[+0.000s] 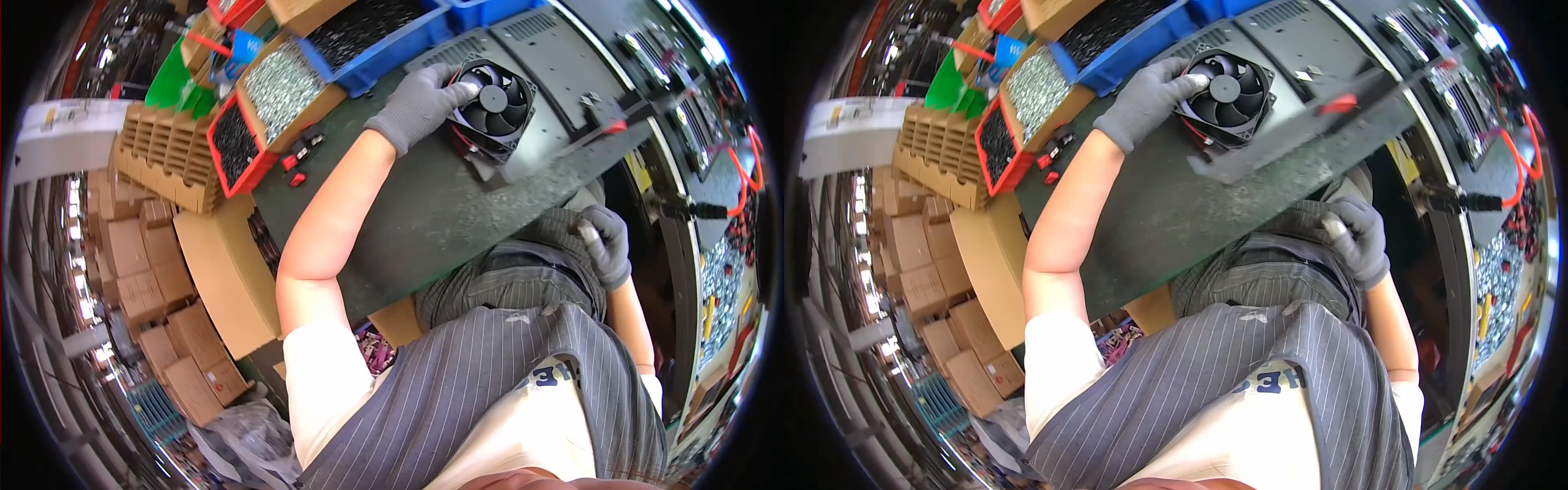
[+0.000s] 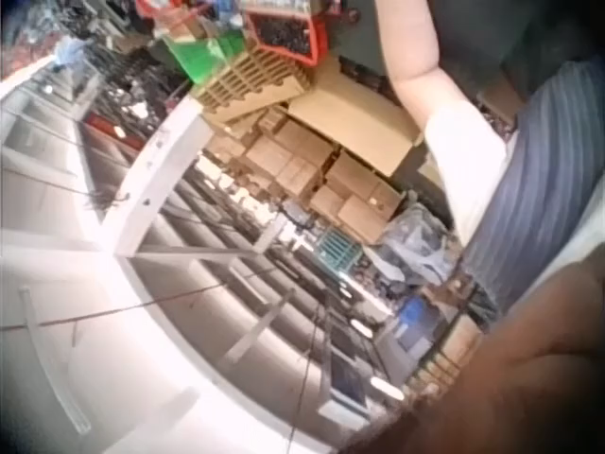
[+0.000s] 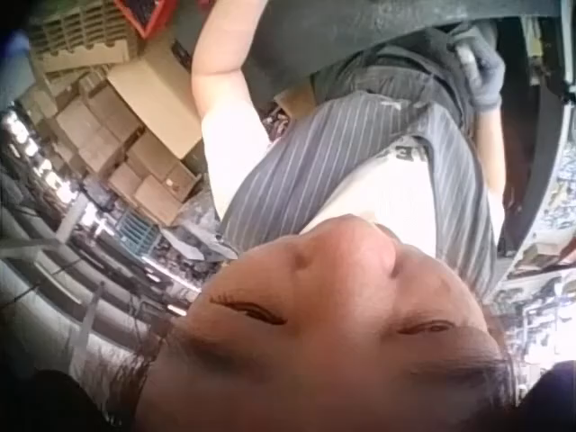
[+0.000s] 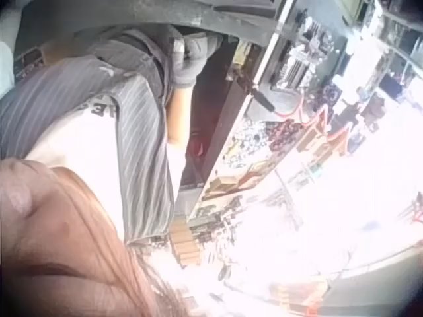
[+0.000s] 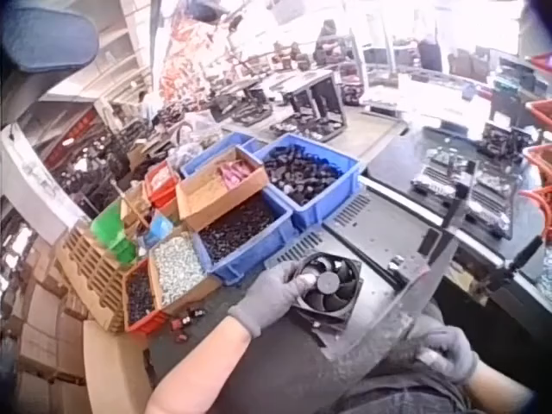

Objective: Assembling and inspecting metal housings for electronic components, installing fans and screws.

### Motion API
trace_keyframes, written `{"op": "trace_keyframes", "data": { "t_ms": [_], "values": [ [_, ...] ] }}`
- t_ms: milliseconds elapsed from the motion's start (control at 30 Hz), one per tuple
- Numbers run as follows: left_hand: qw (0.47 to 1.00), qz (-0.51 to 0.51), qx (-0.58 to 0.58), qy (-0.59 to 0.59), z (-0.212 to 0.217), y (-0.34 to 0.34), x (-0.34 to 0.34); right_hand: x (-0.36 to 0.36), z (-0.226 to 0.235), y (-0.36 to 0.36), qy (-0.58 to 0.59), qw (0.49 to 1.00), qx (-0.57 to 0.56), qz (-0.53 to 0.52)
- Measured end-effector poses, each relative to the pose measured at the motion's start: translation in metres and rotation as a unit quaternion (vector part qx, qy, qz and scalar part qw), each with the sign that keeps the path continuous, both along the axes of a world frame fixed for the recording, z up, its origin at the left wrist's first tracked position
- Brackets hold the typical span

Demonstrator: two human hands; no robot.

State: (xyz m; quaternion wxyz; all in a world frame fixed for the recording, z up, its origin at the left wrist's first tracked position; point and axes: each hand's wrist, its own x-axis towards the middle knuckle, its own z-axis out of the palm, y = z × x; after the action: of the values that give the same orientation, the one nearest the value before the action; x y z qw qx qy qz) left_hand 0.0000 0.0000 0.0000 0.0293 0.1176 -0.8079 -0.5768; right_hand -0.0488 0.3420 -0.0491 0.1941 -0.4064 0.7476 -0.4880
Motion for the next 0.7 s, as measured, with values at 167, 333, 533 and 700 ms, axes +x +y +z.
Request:
{"op": "trace_keyframes", "data": {
  "t_ms": [167,333,533,700],
  "values": [
    [0.821,-0.029,-0.558,-0.120,0.026,0.020,-0.038,0.010,-0.027,0.073,-0.165,0.970,-0.018,-0.176],
    [0.833,-0.027,-0.549,-0.071,0.031,0.052,-0.113,0.003,-0.045,0.133,-0.250,0.916,-0.068,-0.306],
    [0.808,-0.154,-0.563,-0.084,0.004,0.100,-0.155,-0.023,-0.053,0.163,-0.204,0.913,-0.042,-0.351],
    [0.891,-0.103,-0.436,0.077,0.003,0.078,-0.147,-0.049,-0.056,0.183,-0.200,0.909,-0.026,-0.364]
  ]
}}
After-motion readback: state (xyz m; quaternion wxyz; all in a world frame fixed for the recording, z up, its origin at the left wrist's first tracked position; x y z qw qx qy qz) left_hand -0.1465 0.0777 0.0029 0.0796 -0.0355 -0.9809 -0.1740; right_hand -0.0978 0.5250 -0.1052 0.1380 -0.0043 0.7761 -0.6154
